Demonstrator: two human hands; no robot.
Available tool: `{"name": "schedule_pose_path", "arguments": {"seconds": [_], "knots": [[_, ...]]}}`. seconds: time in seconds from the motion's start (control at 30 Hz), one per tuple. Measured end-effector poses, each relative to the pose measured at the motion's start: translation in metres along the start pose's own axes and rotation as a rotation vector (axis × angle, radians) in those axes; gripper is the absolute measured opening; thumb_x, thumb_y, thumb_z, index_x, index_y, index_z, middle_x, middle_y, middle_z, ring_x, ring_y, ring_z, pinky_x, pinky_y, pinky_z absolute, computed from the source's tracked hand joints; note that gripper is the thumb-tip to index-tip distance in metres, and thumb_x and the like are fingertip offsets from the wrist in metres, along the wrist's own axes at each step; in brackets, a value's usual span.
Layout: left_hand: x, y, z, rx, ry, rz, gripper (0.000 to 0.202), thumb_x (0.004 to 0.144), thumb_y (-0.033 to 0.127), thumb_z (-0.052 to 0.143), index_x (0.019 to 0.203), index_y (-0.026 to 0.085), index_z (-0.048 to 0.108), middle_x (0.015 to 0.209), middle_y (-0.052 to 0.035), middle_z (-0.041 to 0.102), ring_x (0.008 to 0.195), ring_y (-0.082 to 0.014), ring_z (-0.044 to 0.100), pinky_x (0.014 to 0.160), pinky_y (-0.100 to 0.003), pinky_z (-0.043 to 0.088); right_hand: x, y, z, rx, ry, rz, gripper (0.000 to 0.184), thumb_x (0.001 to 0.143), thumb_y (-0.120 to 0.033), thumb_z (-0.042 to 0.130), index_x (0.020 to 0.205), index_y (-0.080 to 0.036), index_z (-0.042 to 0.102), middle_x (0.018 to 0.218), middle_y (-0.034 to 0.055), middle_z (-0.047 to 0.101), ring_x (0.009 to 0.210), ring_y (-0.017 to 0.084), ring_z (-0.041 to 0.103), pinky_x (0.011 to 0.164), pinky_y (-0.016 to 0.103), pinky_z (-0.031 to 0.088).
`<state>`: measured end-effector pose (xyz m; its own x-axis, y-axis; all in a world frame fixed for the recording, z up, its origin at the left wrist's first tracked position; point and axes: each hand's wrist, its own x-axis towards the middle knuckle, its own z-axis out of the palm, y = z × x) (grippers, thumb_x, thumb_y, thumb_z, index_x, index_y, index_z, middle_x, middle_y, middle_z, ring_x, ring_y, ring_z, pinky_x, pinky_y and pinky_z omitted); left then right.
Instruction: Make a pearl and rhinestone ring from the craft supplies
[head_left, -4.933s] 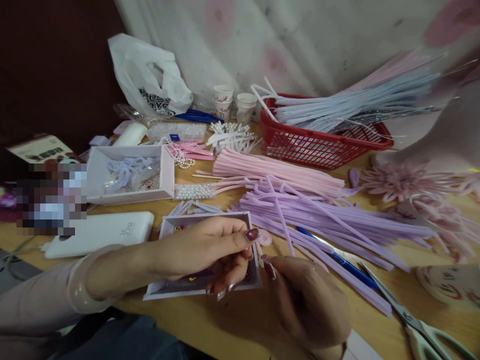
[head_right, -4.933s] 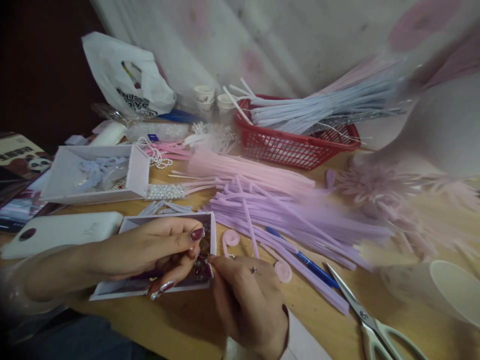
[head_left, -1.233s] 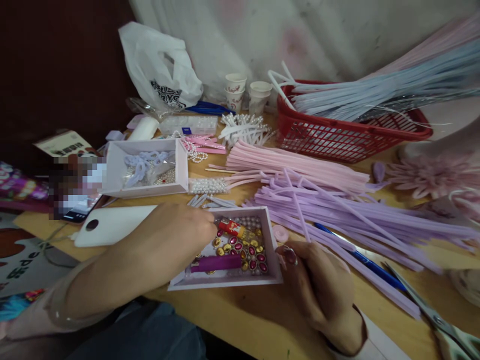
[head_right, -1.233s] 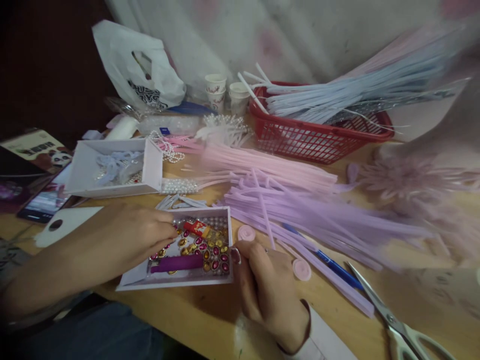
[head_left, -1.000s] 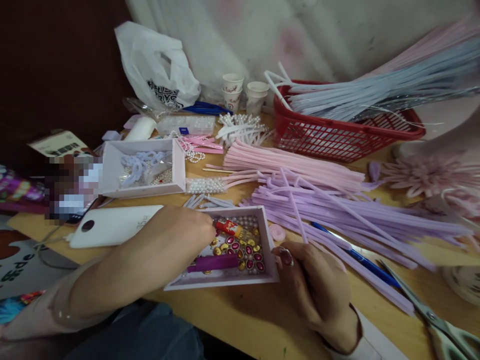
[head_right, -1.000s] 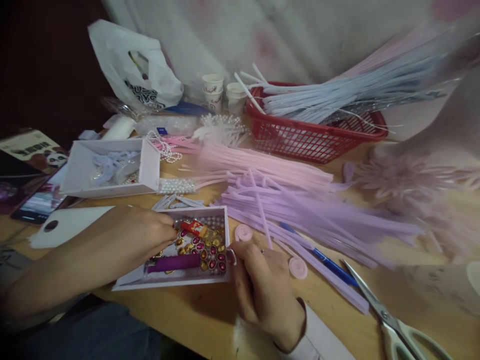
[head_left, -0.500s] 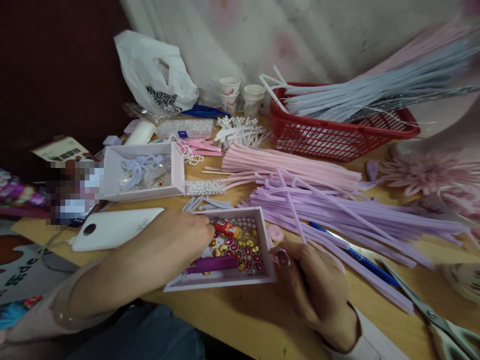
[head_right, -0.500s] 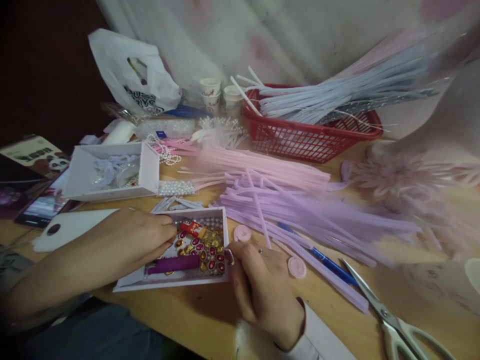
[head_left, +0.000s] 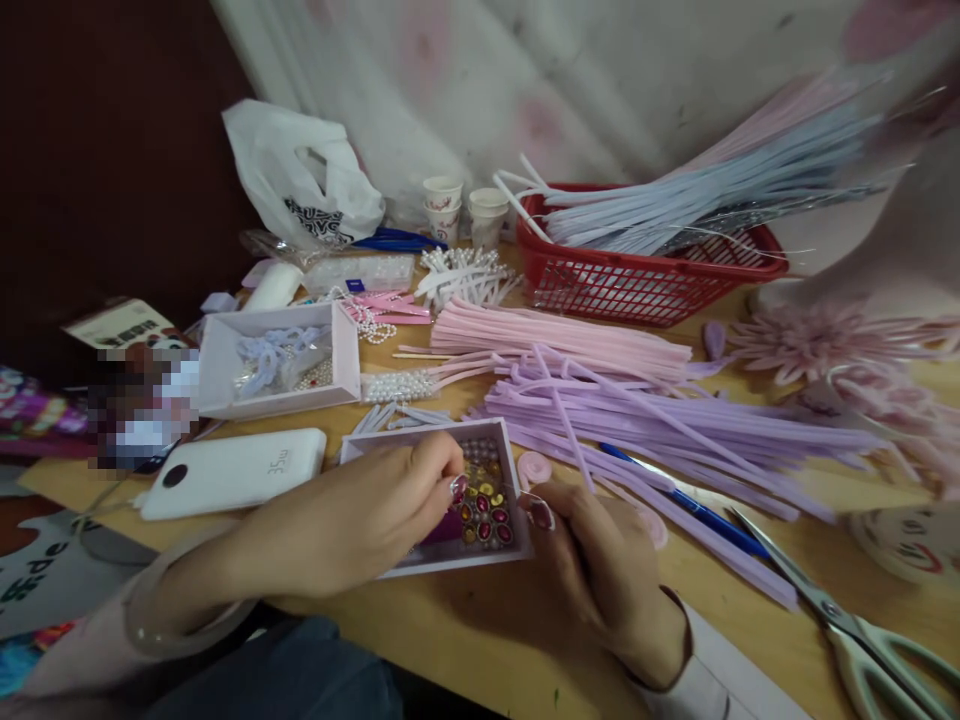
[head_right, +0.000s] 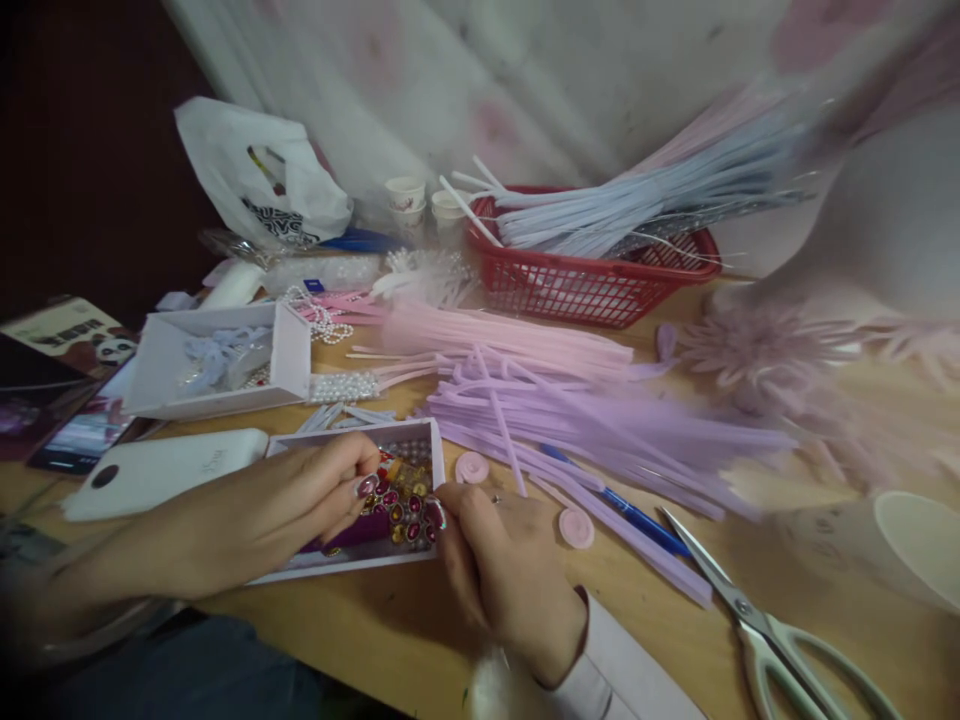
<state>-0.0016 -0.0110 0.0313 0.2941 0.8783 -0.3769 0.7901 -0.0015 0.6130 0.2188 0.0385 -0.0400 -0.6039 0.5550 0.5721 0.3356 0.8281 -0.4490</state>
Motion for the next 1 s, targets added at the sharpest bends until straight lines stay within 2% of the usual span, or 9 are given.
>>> {"name": "schedule_pose_path", "arguments": {"seconds": [0.13,0.23,0.3,0.43,0.6,1.0], "knots": [[0.008,0.013,0.001,-0.314,-0.042,-0.05,0.029,0.101,0.029,0.025,0.078,0.021,0.041,0.063,0.0062,0.046,0.058,-0.0113,0.044,0.062,-0.025,0.038,-0.001,-0.001,0.0,0.001,-0.014,-0.017,0.013,0.095,-0.015,0.041,0.096,-0.019,0.053,0.057,-0.0035,0.058,0.044,0.012,0.051,0.047,0.024,0.034],[0.015,0.016,0.004,-0.569,-0.05,-0.048,0.037,0.101,0.038,0.028,0.071,0.021,0.039,0.056,0.0073,0.042,0.051,-0.0103,0.036,0.058,-0.025,0.036,-0.001,-0.001,0.0,-0.028,-0.015,-0.025,0.014,0.096,-0.016,0.04,0.096,-0.019,0.054,0.058,-0.0026,0.06,0.045,0.013,0.053,0.048,0.025,0.035],[0.02,0.013,0.007,-0.663,-0.073,-0.033,0.04,0.101,0.043,0.029,0.069,0.021,0.04,0.052,0.0075,0.041,0.048,-0.0101,0.034,0.053,-0.026,0.033,0.0,-0.001,-0.001,-0.039,-0.021,-0.021,0.015,0.096,-0.016,0.039,0.097,-0.019,0.054,0.058,-0.0024,0.06,0.046,0.013,0.053,0.048,0.025,0.034],[0.025,0.006,0.013,-0.754,-0.095,-0.002,0.04,0.101,0.047,0.031,0.073,0.02,0.041,0.051,0.0079,0.042,0.045,-0.0092,0.033,0.049,-0.026,0.028,0.001,-0.001,-0.003,-0.042,-0.028,-0.045,0.017,0.096,-0.016,0.037,0.098,-0.018,0.054,0.057,-0.0027,0.06,0.044,0.013,0.052,0.047,0.025,0.033],[0.027,0.004,0.016,-0.855,-0.134,-0.024,0.034,0.1,0.046,0.035,0.079,0.02,0.042,0.051,0.0082,0.043,0.043,-0.007,0.032,0.045,-0.022,0.025,0.002,-0.001,-0.001,-0.065,-0.02,-0.054,0.019,0.098,-0.015,0.036,0.101,-0.016,0.054,0.057,-0.003,0.059,0.044,0.012,0.05,0.047,0.025,0.032],[0.03,0.006,0.015,-0.885,-0.162,-0.048,0.03,0.098,0.041,0.036,0.077,0.02,0.041,0.05,0.0064,0.049,0.04,-0.005,0.037,0.041,-0.015,0.03,0.0,-0.001,0.001,-0.057,-0.058,-0.033,0.019,0.099,-0.017,0.036,0.098,-0.016,0.056,0.057,-0.0022,0.06,0.044,0.012,0.053,0.047,0.026,0.032]]}}
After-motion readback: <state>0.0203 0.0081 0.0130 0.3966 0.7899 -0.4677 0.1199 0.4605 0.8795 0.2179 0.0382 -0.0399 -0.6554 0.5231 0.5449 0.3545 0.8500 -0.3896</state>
